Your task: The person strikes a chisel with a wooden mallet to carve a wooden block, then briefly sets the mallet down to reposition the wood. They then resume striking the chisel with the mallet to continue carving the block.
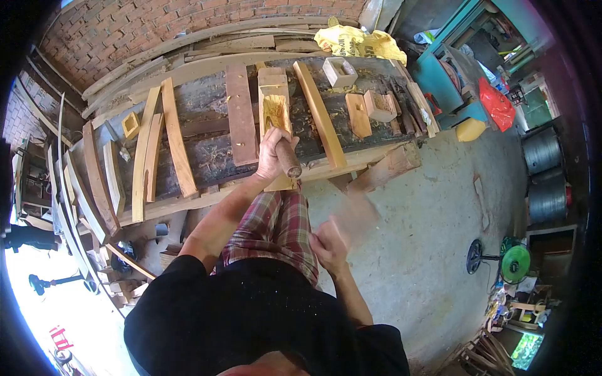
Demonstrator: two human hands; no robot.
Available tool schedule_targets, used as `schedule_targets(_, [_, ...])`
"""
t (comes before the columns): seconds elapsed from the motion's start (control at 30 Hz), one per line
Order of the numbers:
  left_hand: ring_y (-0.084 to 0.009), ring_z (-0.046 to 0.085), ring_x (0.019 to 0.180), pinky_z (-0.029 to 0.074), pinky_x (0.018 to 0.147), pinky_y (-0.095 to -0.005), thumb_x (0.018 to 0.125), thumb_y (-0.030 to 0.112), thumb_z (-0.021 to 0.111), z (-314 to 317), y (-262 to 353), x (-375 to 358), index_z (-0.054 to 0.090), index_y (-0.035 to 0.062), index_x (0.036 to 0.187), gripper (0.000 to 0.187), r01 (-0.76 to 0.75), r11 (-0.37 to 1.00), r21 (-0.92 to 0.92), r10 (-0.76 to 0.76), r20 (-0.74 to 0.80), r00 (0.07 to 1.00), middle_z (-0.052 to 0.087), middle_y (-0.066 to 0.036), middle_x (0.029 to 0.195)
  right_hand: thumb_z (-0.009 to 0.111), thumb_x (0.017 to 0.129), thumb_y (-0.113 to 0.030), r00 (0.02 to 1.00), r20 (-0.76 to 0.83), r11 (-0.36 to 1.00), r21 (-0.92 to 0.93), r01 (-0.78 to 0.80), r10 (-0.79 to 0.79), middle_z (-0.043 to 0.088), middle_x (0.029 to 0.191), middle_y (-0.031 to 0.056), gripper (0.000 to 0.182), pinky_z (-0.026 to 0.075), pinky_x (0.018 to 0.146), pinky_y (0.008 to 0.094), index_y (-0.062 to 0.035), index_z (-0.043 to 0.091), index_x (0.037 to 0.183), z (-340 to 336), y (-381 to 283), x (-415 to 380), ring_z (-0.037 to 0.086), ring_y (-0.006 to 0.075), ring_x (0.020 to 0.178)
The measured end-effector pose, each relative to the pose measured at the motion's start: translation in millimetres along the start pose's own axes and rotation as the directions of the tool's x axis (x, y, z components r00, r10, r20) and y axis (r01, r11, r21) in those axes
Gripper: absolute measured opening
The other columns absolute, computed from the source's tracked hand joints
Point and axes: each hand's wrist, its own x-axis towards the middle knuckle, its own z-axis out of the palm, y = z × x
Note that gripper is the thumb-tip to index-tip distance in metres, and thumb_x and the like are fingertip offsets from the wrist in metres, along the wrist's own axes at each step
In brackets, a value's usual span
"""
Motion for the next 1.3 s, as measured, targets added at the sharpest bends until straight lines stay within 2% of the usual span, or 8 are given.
schedule_targets(0.23, [-0.0349,0.056,0.083,0.044,0.074,-0.0434,0.079,0.015,0.077,5.1,-6.8,-2.5,0.054,0.0098,0.085,0.024,-0.035,0.998,0.056,0.033,0.029,0.999,0.056,-0.011,0.082,0.075,0.078,-0.013,0.974,-0.166,0.983,0.125,-0.132,0.152,0.060,0.087,0.0069,0.046,0.049,0.068,0.0317,-0.0002,0.052,0.115,-11.8,-41.0,8.0,0.056,0.0144,0.074])
schedule_targets(0.3, [-0.0353,0.056,0.084,0.044,0.074,-0.0434,0.079,0.014,0.076,5.4,-5.8,-4.4,0.054,0.0097,0.085,0.024,-0.035,0.999,0.042,0.034,0.020,0.999,0.056,-0.012,0.082,0.063,0.082,-0.005,0.857,0.083,0.838,-0.184,0.515,-0.508,0.058,0.077,0.0052,0.029,0.050,0.071,0.0300,-0.0026,0.055,0.109,-17.7,-69.4,28.8,0.059,0.0149,0.073])
schedule_targets(0.47, [-0.0360,0.057,0.085,0.044,0.074,-0.0439,0.080,0.014,0.075,5.1,-5.9,-1.1,0.054,0.0096,0.086,0.023,-0.068,0.996,0.049,0.068,-0.001,0.998,0.057,-0.012,0.083,0.076,0.082,-0.019,0.991,-0.010,0.952,-0.275,-0.135,0.137,0.067,0.091,0.0168,0.049,0.052,0.076,0.0382,-0.0002,0.051,0.120,11.6,20.0,4.2,0.067,0.0298,0.085])
schedule_targets(0.73, [-0.0316,0.057,0.075,0.045,0.067,-0.0407,0.074,0.008,0.079,3.1,7.0,-2.1,0.054,0.0100,0.083,0.027,-0.158,0.976,0.150,0.161,-0.012,0.987,0.057,-0.009,0.077,0.068,0.075,0.011,0.863,0.124,0.726,-0.491,0.482,-0.490,0.050,0.074,0.0026,0.036,0.042,0.059,0.0254,-0.0007,0.051,0.105,-18.6,-40.6,11.3,0.047,0.0112,0.063])
schedule_targets(1.0, [-0.0341,0.057,0.082,0.039,0.073,-0.0440,0.080,0.021,0.075,4.2,18.0,13.2,0.053,0.0109,0.083,0.025,0.037,0.997,0.070,-0.036,-0.015,0.999,0.057,-0.010,0.077,0.059,0.079,-0.004,0.984,-0.176,0.997,0.080,-0.013,0.027,0.062,0.082,0.0087,0.044,0.049,0.070,0.0282,0.0053,0.046,0.120,-8.7,-28.7,3.6,0.061,0.0169,0.067])
schedule_targets(1.1, [-0.0340,0.057,0.083,0.039,0.074,-0.0437,0.080,0.022,0.074,8.6,15.7,17.8,0.054,0.0116,0.084,0.023,0.020,0.996,0.090,-0.019,-0.016,1.000,0.057,-0.009,0.077,0.065,0.079,-0.013,0.866,0.153,0.801,-0.331,0.500,-0.477,0.059,0.071,0.0035,0.016,0.047,0.063,0.0301,-0.0031,0.062,0.091,-30.4,-38.4,14.2,0.056,0.0154,0.064])
schedule_targets(1.2, [-0.0342,0.057,0.084,0.039,0.075,-0.0435,0.080,0.023,0.074,12.5,9.8,11.9,0.054,0.0122,0.085,0.023,0.007,0.993,0.122,0.000,-0.058,0.998,0.057,-0.009,0.078,0.070,0.084,-0.015,0.921,0.290,0.918,-0.371,-0.143,0.261,0.068,0.088,0.0070,0.021,0.050,0.060,0.0304,-0.0052,0.056,0.096,-41.8,-43.9,18.4,0.061,0.0121,0.065])
schedule_targets(1.3, [-0.0345,0.056,0.084,0.038,0.075,-0.0444,0.080,0.024,0.074,9.8,5.0,5.8,0.053,0.0123,0.084,0.024,-0.069,0.985,0.155,0.060,0.060,0.996,0.057,-0.009,0.080,0.070,0.081,-0.015,0.985,-0.108,0.932,-0.325,-0.162,0.134,0.064,0.076,0.0079,0.012,0.048,0.063,0.0285,-0.0051,0.063,0.082,15.1,-9.9,28.9,0.057,0.0163,0.062])
